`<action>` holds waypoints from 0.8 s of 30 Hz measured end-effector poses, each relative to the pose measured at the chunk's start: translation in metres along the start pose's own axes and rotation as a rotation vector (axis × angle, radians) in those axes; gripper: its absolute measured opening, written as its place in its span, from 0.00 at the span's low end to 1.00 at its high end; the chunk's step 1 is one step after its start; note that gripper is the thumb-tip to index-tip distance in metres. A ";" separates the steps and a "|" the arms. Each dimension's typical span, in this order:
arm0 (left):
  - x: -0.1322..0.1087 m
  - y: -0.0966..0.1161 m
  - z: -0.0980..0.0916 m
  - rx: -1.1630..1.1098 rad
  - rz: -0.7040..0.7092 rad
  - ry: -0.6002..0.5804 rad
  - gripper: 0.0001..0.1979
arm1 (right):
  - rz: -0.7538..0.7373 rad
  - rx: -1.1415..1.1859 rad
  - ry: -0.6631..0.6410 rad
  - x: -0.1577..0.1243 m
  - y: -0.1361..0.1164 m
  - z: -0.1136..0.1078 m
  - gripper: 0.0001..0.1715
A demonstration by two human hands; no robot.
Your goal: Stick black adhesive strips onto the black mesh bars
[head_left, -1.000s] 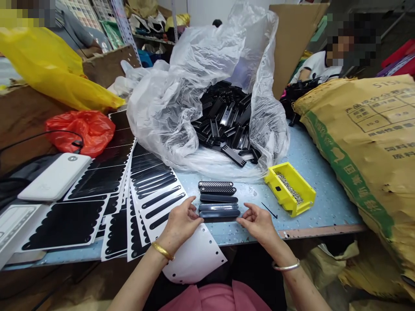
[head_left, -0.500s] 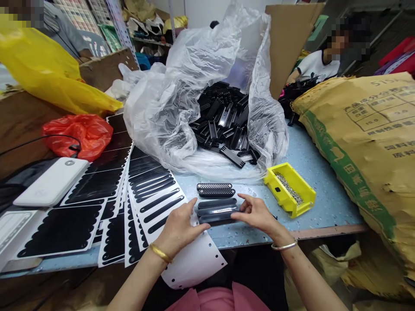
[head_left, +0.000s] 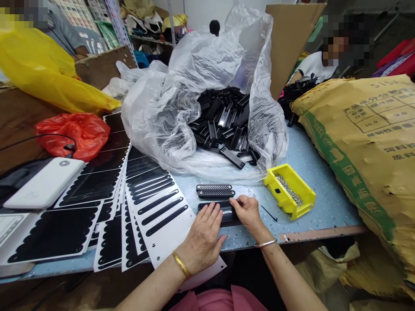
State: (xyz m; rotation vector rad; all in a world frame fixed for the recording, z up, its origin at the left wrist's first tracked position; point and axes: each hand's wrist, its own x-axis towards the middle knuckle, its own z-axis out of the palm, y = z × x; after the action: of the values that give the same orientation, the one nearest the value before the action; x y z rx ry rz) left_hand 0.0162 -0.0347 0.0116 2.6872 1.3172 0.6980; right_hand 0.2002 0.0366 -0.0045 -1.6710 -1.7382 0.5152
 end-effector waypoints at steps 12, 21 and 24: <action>0.003 0.003 0.000 -0.062 -0.027 0.026 0.29 | 0.313 0.398 -0.109 0.003 -0.002 -0.023 0.29; -0.035 -0.065 -0.078 -0.070 -0.683 0.499 0.19 | 0.167 0.421 0.305 -0.035 -0.032 -0.094 0.19; -0.070 -0.095 -0.099 -0.113 -1.039 0.566 0.18 | 0.013 0.241 0.080 -0.060 -0.045 -0.092 0.15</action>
State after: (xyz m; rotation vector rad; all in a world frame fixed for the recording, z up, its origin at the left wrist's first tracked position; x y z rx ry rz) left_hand -0.1326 -0.0414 0.0499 1.3591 2.3431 1.2843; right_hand 0.2293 -0.0419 0.0798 -1.5131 -1.5428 0.6292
